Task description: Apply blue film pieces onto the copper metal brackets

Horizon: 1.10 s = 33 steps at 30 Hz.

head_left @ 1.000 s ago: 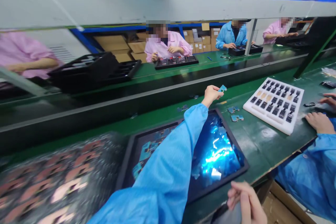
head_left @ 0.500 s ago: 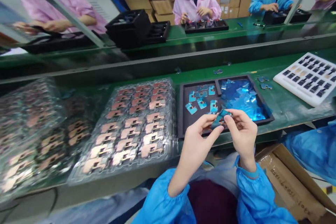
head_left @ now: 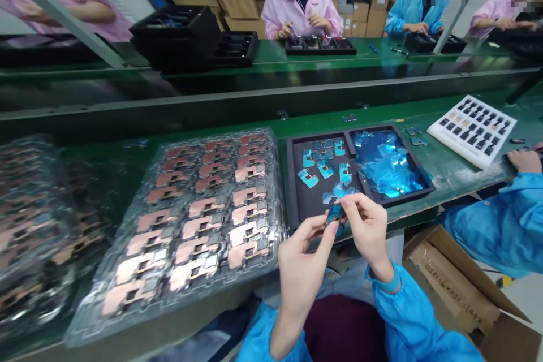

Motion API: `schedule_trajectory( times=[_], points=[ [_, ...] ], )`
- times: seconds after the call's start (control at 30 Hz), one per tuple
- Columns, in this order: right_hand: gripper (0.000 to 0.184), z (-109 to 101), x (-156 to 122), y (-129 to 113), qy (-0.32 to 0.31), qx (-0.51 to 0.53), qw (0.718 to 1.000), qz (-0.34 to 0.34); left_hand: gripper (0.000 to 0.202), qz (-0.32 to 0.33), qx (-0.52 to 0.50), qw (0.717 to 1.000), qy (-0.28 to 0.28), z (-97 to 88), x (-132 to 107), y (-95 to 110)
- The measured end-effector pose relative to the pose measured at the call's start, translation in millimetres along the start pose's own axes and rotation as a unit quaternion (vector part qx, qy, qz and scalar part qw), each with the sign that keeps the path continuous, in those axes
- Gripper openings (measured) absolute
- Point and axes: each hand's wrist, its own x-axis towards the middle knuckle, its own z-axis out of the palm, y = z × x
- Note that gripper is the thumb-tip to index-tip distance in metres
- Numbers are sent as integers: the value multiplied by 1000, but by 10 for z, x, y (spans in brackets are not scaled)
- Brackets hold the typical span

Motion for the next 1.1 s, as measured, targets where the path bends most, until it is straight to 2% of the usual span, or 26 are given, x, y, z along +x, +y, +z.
schedule_trajectory(
  times=[0.1, 0.27, 0.4, 0.5, 0.57, 0.63, 0.73, 0.87, 1.0, 1.1],
  points=[
    [28, 19, -12, 1, -33, 9, 999, 26, 12, 0, -3, 1000, 16, -17, 1, -6],
    [32, 48, -4, 33, 10, -17, 1000, 20, 9, 2, -6, 1000, -1, -22, -19, -13],
    [36, 19, 8, 28, -40, -15, 999, 12, 15, -28, -43, 999, 13, -42, -13, -55],
    [28, -20, -14, -35, -13, -118, 987, -108, 21, -34, -42, 998, 32, -66, -9, -71],
    [26, -34, -28, -83, 19, -210, 954, -213, 24, -25, -30, 998, 42, -75, -23, -71],
    [31, -34, -33, -118, 26, -266, 921, -283, 27, -20, -30, 999, 38, -82, -45, -69],
    [37, -23, -26, -137, 20, -293, 900, -323, 29, -33, -60, 998, 8, -107, -69, -67],
    [34, -30, -25, -116, 31, -289, 895, -337, 28, -72, -121, 989, -38, -156, -55, -55],
    [27, -88, -52, -77, 24, -313, 873, -373, 37, -148, -212, 963, -75, -174, -20, -17],
    [24, -149, -76, -63, -2, -334, 843, -421, 44, -199, -275, 938, -70, -181, -6, -4]
  ],
)
